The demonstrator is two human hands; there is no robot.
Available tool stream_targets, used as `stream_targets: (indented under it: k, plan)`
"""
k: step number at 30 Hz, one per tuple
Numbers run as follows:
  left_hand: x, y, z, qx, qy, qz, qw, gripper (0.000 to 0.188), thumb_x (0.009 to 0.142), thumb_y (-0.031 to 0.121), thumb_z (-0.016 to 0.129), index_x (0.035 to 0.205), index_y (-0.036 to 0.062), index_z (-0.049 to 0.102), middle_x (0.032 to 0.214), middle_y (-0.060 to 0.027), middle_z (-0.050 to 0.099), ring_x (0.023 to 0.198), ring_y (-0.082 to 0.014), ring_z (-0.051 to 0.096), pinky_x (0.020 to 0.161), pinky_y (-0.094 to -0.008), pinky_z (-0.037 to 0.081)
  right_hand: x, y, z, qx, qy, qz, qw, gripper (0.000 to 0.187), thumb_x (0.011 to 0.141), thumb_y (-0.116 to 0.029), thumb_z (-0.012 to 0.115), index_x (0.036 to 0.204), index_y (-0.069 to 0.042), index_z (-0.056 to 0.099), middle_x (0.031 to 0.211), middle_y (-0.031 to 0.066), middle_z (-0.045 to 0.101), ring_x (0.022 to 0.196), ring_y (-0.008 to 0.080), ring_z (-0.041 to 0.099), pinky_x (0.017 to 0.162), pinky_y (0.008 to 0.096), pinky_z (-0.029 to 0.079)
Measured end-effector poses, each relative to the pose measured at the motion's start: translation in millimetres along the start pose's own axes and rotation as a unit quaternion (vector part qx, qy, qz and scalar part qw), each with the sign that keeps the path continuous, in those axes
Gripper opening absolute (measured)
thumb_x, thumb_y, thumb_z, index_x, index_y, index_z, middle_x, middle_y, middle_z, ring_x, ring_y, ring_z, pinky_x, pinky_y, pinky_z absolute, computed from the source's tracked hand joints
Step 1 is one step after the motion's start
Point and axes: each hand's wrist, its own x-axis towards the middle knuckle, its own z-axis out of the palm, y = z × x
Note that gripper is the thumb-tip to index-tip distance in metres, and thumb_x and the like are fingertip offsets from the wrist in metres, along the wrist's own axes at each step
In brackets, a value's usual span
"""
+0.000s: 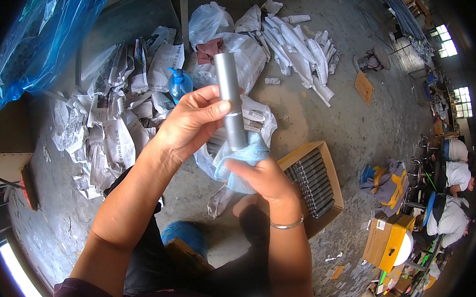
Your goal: The person sits on the floor and wipes cylindrical metal rods with a blue cloth. They pick up each rod from a plastic bag, wipe it thoroughly, and place it into a cardboard box.
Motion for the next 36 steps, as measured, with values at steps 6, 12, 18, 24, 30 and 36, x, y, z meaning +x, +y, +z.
stream_targets:
  k: [6, 12, 18, 24, 30, 36]
  plan:
    - [1, 5, 0, 0.003, 0.026, 0.015, 1.0, 0.026, 0.08, 0.011, 0.072, 0.103, 0.0045, 0.063, 0.094, -0.0023, 0.065, 0.086, -0.0116, 0.059, 0.083, -0.0285, 0.046, -5, -6, -21, -0.013, 0.026, 0.011, 1.0, 0.044, 0.084, -0.018, 0.069, 0.117, -0.003, 0.045, 0.096, 0.0103, 0.061, 0.078, 0.0185, 0.063, 0.064, 0.0294, 0.053]
    - [2, -1, 2, 0.025, 0.043, 0.01, 0.999, 0.024, 0.078, 0.008, 0.074, 0.099, 0.005, 0.062, 0.091, -0.0018, 0.064, 0.085, -0.0124, 0.059, 0.082, -0.0281, 0.046, -2, -8, -10, 0.005, 0.131, -0.054, 0.99, 0.039, 0.082, -0.013, 0.071, 0.114, -0.003, 0.05, 0.091, 0.0094, 0.063, 0.077, 0.0179, 0.064, 0.065, 0.0281, 0.053]
    - [0, -1, 3, 0.029, 0.054, 0.007, 0.998, 0.025, 0.076, 0.005, 0.074, 0.098, 0.0054, 0.062, 0.091, -0.0016, 0.064, 0.084, -0.0127, 0.06, 0.083, -0.0281, 0.046, -1, -10, -9, -0.036, 0.104, -0.019, 0.994, 0.037, 0.082, -0.008, 0.071, 0.112, -0.002, 0.051, 0.093, 0.0071, 0.063, 0.078, 0.0152, 0.063, 0.068, 0.0278, 0.053]
    - [0, -2, 8, 0.047, 0.066, -0.009, 0.997, 0.026, 0.076, 0.004, 0.075, 0.097, 0.0056, 0.061, 0.09, -0.0021, 0.064, 0.083, -0.0124, 0.06, 0.082, -0.0277, 0.047, 2, -8, -4, -0.085, 0.135, -0.066, 0.985, 0.034, 0.077, -0.001, 0.074, 0.106, -0.001, 0.057, 0.093, 0.0055, 0.064, 0.08, 0.0127, 0.061, 0.072, 0.0272, 0.052]
    - [4, -11, 10, 0.137, 0.094, 0.038, 0.985, 0.024, 0.075, 0.007, 0.075, 0.096, 0.0035, 0.063, 0.085, -0.003, 0.065, 0.079, -0.0115, 0.06, 0.079, -0.0269, 0.047, 14, -5, -8, -0.123, 0.124, -0.125, 0.977, 0.047, 0.067, -0.013, 0.082, 0.106, -0.001, 0.058, 0.093, 0.0053, 0.064, 0.086, 0.0144, 0.06, 0.078, 0.031, 0.05]
    - [7, -15, 4, 0.126, 0.085, 0.04, 0.988, 0.021, 0.084, 0.007, 0.066, 0.104, 0.004, 0.06, 0.096, -0.003, 0.063, 0.089, -0.0129, 0.059, 0.085, -0.0291, 0.044, 13, -9, -13, -0.165, 0.139, -0.204, 0.955, 0.05, 0.063, -0.01, 0.079, 0.103, 0.001, 0.052, 0.093, 0.0142, 0.061, 0.086, 0.0221, 0.061, 0.078, 0.0323, 0.048]
